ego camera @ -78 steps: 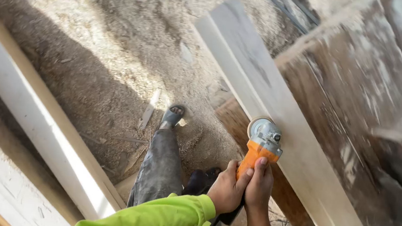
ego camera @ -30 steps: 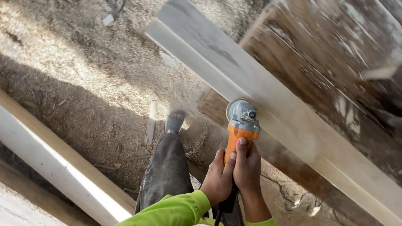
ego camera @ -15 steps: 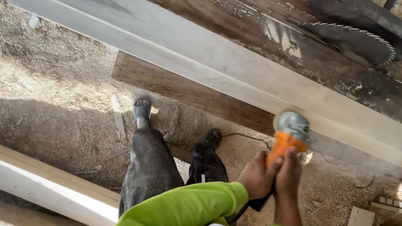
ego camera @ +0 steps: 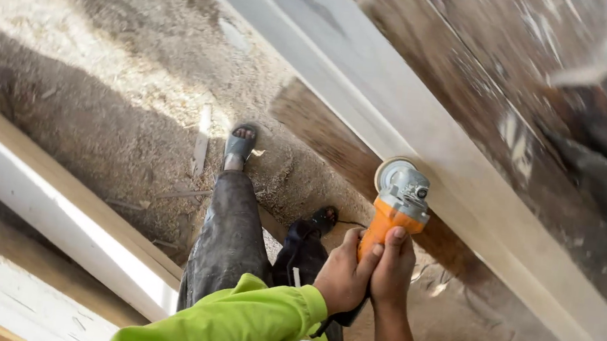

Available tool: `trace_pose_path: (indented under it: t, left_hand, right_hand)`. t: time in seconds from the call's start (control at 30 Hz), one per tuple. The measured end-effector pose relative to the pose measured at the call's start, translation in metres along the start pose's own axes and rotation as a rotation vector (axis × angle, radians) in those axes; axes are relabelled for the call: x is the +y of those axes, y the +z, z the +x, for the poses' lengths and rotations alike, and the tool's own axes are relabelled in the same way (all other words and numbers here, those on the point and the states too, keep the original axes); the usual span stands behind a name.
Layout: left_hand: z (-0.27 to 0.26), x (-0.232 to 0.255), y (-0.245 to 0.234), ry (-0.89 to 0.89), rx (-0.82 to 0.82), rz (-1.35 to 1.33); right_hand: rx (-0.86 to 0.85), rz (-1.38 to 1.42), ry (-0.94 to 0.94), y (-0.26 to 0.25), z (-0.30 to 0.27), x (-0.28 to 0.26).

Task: Sand the surface of a wooden beam using a handheld power sander.

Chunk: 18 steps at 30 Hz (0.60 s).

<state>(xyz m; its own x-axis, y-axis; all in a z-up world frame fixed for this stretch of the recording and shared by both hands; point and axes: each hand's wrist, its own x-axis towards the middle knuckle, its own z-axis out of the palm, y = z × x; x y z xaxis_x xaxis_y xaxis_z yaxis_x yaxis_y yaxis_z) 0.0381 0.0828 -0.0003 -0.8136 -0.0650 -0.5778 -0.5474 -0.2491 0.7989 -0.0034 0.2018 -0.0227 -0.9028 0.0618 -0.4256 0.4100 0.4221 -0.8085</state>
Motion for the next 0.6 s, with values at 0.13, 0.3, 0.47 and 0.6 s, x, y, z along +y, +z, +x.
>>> trace_pose_path:
  t: [0.13, 0.3, 0.47, 0.6]
  left_hand:
    - [0.016, 0.022, -0.048, 0.037, 0.091, -0.085]
    - [0.035, 0.051, -0.1, -0.013, 0.124, -0.131]
    - [0.051, 0.069, -0.141, -0.027, 0.172, -0.145]
    - [0.061, 0.079, -0.174, 0.014, 0.243, -0.152]
  right_hand:
    - [-0.098, -0.048, -0.05, 0.046, 0.019, -0.037]
    - [-0.181, 0.041, 0.044, 0.098, 0.04, -0.081]
    - [-0.216, -0.059, -0.012, 0.138, 0.063, -0.102]
    - [-0.242, -0.124, -0.138, 0.175, 0.071, -0.123]
